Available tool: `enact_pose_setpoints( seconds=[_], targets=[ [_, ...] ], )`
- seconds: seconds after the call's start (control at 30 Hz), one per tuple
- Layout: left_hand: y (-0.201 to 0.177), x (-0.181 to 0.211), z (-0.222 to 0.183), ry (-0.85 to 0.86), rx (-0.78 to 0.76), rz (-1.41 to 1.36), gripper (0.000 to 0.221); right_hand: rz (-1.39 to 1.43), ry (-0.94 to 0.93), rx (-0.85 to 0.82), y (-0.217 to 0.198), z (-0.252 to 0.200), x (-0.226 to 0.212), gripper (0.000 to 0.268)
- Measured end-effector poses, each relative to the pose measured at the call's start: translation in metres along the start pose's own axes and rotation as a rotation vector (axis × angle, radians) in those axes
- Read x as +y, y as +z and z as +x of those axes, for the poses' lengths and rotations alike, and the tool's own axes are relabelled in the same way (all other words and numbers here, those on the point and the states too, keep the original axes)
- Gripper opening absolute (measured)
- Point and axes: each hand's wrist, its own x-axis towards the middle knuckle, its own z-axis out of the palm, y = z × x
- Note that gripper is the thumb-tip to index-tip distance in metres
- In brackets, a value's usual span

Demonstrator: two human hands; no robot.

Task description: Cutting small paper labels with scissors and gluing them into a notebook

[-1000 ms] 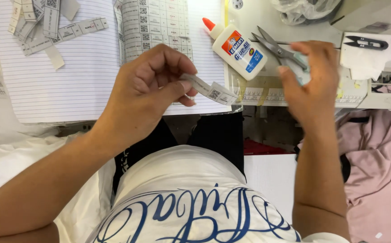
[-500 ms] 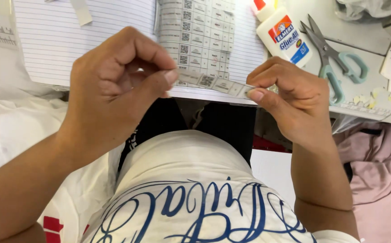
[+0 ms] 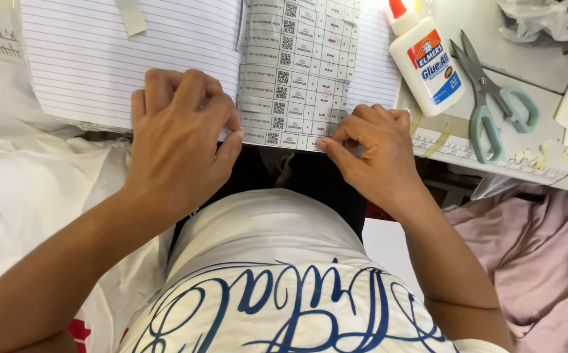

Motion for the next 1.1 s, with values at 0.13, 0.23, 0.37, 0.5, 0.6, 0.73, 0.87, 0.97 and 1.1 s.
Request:
enact_pose_setpoints(
  seconds=[0.13, 0.23, 0.37, 0.5, 0.6, 0.73, 0.87, 0.97, 1.1],
  targets=[
    [0.009, -0.008, -0.008, 0.079, 0.098, 0.021, 0.02, -0.002, 0.015, -0.002, 0.004, 0.001, 0.004, 0.029],
    [0.016, -0.013, -0.016, 0.334, 0.354, 0.13, 0.003, -0.016, 0.004, 0.011, 0.006, 0.001, 0.005, 0.029],
    [0.017, -0.016, -0.021, 0.59, 0.464, 0.37, 0.005, -0.039, -0.02, 0.034, 0.008, 0.001, 0.009, 0.029],
    [0.021, -0.019, -0.023, 0.611, 0.475, 0.401, 0.01, -0.055, -0.036, 0.041, 0.008, 0.001, 0.009, 0.029],
    [0.026, -0.021, -0.026, 0.596, 0.468, 0.41, 0.014, -0.051, -0.03, 0.049, 0.01, 0.001, 0.01, 0.03],
    [0.029, -0.019, -0.026, 0.555, 0.487, 0.359, 0.013, -0.031, -0.029, 0.044, 0.008, 0.001, 0.009, 0.03],
    [0.035, -0.022, -0.028, 0.549, 0.471, 0.316, 0.018, -0.02, -0.018, 0.039, 0.008, 0.001, 0.009, 0.03],
    [0.035, -0.022, -0.028, 0.544, 0.469, 0.313, 0.018, -0.02, -0.024, 0.04, 0.008, 0.001, 0.01, 0.029],
    [0.033, -0.022, -0.028, 0.551, 0.454, 0.318, 0.019, -0.028, -0.042, 0.039, 0.008, 0.001, 0.01, 0.03]
  ],
)
